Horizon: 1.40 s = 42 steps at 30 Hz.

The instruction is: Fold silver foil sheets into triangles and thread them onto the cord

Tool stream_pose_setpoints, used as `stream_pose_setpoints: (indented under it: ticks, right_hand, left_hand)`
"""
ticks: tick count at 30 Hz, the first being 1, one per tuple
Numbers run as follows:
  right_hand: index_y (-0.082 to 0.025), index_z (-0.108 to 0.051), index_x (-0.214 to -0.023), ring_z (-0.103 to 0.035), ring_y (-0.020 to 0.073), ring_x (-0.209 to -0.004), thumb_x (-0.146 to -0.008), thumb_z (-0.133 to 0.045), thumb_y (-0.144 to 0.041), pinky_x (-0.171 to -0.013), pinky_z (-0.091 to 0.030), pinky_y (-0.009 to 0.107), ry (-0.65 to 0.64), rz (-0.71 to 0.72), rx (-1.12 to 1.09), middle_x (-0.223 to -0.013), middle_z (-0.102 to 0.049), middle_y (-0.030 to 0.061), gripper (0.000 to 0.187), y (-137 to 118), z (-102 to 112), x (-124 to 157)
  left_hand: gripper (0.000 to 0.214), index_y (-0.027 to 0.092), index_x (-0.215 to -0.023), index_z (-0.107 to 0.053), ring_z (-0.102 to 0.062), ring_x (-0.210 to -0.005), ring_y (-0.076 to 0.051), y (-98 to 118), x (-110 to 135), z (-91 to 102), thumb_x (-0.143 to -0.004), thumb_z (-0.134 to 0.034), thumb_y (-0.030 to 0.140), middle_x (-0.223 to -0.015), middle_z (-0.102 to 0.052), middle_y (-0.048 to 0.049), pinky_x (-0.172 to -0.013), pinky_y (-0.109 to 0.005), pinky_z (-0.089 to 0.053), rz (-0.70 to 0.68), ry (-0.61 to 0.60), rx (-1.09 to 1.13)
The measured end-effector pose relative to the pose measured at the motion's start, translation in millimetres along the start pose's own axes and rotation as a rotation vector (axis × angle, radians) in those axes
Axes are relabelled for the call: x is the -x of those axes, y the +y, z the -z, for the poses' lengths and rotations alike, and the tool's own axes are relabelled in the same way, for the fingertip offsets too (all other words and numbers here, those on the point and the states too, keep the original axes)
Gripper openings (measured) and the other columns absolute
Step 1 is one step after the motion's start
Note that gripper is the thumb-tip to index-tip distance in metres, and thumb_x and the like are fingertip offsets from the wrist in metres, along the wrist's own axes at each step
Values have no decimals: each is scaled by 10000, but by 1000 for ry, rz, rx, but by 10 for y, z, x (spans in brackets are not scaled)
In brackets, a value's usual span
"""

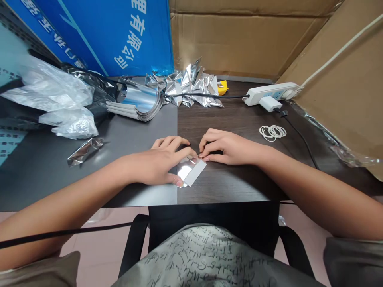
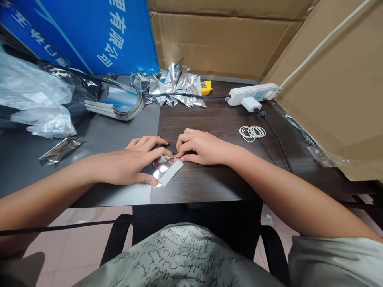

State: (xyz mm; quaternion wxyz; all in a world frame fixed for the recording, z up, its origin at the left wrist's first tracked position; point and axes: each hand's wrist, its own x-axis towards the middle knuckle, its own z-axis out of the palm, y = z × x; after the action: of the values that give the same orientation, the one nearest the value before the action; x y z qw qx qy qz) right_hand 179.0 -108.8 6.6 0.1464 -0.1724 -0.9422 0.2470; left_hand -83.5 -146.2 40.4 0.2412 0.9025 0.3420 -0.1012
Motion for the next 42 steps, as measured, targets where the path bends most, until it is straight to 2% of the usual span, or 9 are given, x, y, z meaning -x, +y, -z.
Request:
stream_pose_setpoints:
  ticks: [4, 9, 13, 18, 22, 24, 27, 32, 42]
  right_hand:
    - [-182, -738, -987, -576, 230, -962, -967, -622, -262, -864, -496, 384, -17, -31, -5, -970, -697, 82, 143, -37, -3, -42]
    - [-168, -748, -972, -597, 220, -999, -985, -554, -187, -895, -530, 399, 28, 37, 50, -1051, -708, 100, 195, -104, -44, 33]
    - [-155, -743, -1043, -593, 233, -1081, -993, -517, -176, -933, -544, 431, 51, 118, 113, -1168, -699, 127, 233, -202, -100, 164]
    - [-125, -699, -1161, -601, 288, -1159, -982, -586, -295, -943, -539, 488, 24, 32, 227, -1226, -693, 150, 271, -415, -142, 361]
    - [-105, -678, -1192, -620, 329, -1161, -932, -655, -488, -922, -537, 515, 41, 19, 284, -1213, -700, 178, 463, -601, -212, 501]
    - [-106, -681, -1169, -635, 316, -1141, -936, -650, -493, -907, -544, 491, 64, 11, 301, -1203, -703, 178, 452, -683, -268, 555]
    - [-139, -697, -1094, -662, 270, -1073, -975, -626, -336, -855, -553, 436, 119, 40, 338, -1112, -740, 125, 240, -800, -358, 607]
    - [-179, -700, -980, -684, 211, -975, -945, -640, -124, -792, -538, 374, 273, 21, 259, -984, -780, 35, 89, -940, -465, 637]
    - [-215, -702, -917, -679, 226, -969, -907, -682, -133, -812, -512, 394, 431, -189, 234, -960, -784, 8, 85, -983, -662, 701]
  left_hand:
    - [384, 266, -1161, -580, -484, -1069, -255, 121, 108, -94, -841, -760, 380, -1197, -528, -50, -880, -370, -402, 25, 169, 4]
    - [30, 225, -976, -624, -526, -918, -192, 232, 274, -309, -969, -614, 253, -1006, -610, -15, -770, -320, -363, -29, 336, -35]
    - [194, 214, -984, -660, -586, -909, -178, 224, 374, -490, -1026, -473, 179, -986, -682, -33, -762, -317, -383, -151, 448, -111]
    - [243, 195, -1135, -665, -634, -1032, -195, 231, 474, -609, -1017, -468, 116, -1086, -737, -57, -841, -326, -431, -230, 527, -230]
    - [244, 167, -1110, -677, -651, -1047, -242, 279, 513, -688, -1003, -576, 362, -1089, -747, -72, -823, -355, -453, -241, 577, -315]
    - [318, 151, -1062, -685, -664, -1029, -254, 316, 521, -738, -975, -611, 447, -1064, -757, -68, -805, -357, -467, -255, 627, -345]
    - [127, 173, -951, -686, -689, -1010, -223, 387, 535, -820, -967, -645, 291, -1021, -777, -20, -805, -329, -492, -263, 718, -347]
    - [74, 189, -894, -669, -707, -1016, -208, 489, 565, -938, -913, -667, 118, -995, -786, 0, -823, -332, -533, -226, 817, -225]
    - [120, 199, -924, -680, -596, -902, -201, 576, 517, -939, -968, -572, 173, -927, -718, -29, -721, -349, -431, 27, 748, -52]
